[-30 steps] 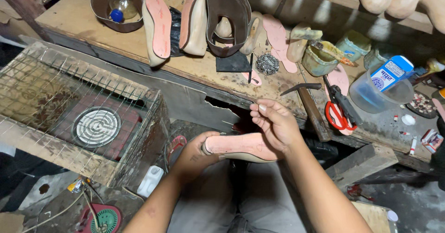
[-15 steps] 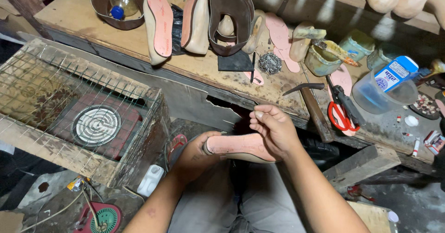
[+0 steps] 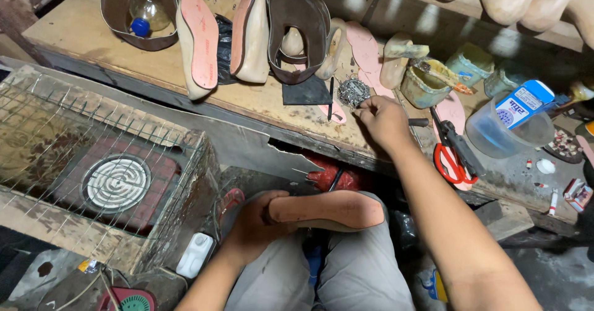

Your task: The person inserts a wooden shoe last into a shoe upper, then uses a hammer to drive nails into the sole. They then use pliers to pull and secure the upper material around the last.

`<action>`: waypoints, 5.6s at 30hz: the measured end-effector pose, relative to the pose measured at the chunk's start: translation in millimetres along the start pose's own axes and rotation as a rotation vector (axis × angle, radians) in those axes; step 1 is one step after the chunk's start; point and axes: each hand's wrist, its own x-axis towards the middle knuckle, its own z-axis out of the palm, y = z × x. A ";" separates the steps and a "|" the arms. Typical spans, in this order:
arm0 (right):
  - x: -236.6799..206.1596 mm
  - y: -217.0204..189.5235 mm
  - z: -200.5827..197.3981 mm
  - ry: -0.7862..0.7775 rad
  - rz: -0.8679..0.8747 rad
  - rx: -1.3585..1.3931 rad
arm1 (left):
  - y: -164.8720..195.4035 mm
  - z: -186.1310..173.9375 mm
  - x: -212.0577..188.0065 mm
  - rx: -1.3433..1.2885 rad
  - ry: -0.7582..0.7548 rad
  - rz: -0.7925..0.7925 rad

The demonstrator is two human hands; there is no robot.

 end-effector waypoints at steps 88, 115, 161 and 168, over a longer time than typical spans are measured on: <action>-258.6 -193.6 13.6 -0.404 -0.414 0.466 | -28.2 -1.3 -104.4 -0.346 -0.155 0.172; -230.4 -210.1 24.6 -0.305 -0.549 0.154 | 4.8 -4.9 -85.4 -0.192 -0.081 0.306; -183.6 -6.1 -95.9 -0.009 0.094 -0.532 | -5.6 8.5 -62.7 -0.411 -0.171 0.001; -187.0 20.1 -100.1 0.043 0.022 -0.437 | -11.3 13.8 -58.1 -0.417 -0.168 -0.010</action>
